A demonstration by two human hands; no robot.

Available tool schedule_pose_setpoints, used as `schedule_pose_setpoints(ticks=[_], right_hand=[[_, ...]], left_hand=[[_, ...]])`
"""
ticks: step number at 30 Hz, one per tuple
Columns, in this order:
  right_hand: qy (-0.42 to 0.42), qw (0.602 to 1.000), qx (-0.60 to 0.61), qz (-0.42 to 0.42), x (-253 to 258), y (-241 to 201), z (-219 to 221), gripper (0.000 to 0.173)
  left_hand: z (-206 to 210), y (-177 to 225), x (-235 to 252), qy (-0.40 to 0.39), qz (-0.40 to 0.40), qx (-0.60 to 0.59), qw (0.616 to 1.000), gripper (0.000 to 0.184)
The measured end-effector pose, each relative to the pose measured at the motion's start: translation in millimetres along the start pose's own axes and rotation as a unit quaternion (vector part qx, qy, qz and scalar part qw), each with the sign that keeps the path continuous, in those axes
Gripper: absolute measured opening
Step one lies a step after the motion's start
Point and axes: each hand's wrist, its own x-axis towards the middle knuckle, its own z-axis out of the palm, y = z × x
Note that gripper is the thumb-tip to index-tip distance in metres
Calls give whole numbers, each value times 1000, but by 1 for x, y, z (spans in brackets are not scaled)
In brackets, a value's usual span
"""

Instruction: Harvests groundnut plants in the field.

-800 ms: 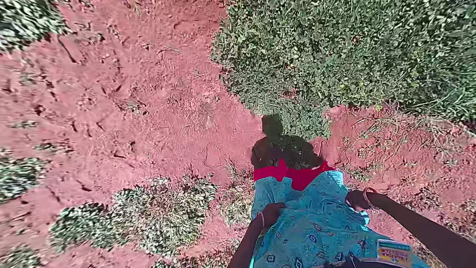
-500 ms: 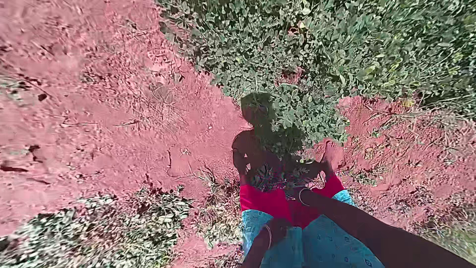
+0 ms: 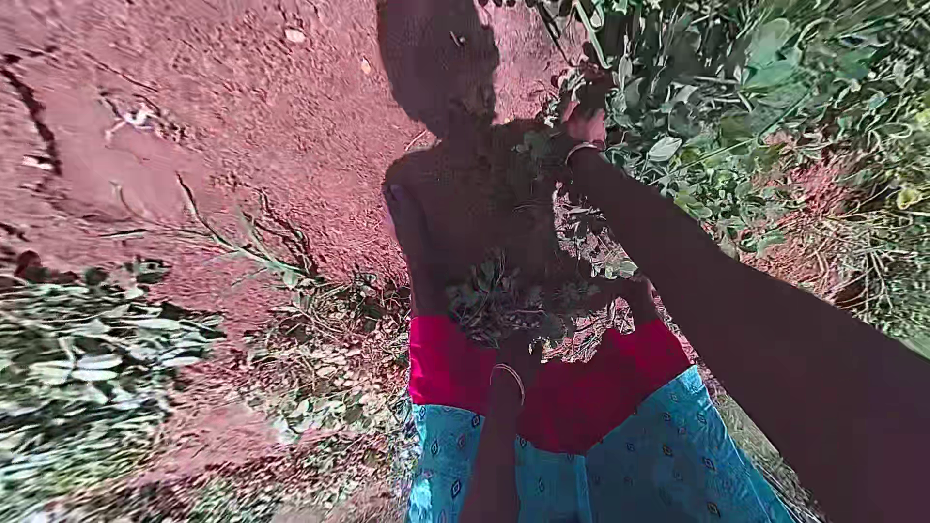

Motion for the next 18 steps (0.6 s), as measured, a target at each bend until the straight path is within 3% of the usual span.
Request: schedule_pose_setpoints(ticks=[4,7,10,12,14,16,18], right_hand=[[-86,973,-208,-51,-23,-17,-20,41],[-51,984,-149,-80,-32,-25,-19,46],[115,971,-134,-159,-12,14,-9,63],[117,953,-254,-118,4,36,-22,87],[80,946,-309,-57,14,36,-31,98],[39,945,-324,-2,15,21,-35,88],[27,964,-260,38,11,7,-35,52]], left_hand=[[-8,0,3,123,73,-95,985,41],[-17,6,-4,121,56,-87,987,41],[-23,13,-14,111,56,-71,990,42],[-28,22,-19,118,60,-60,989,42],[-35,31,-26,123,62,-45,990,43],[-38,36,-29,124,64,-37,990,43],[-37,37,-27,123,66,-31,990,43]])
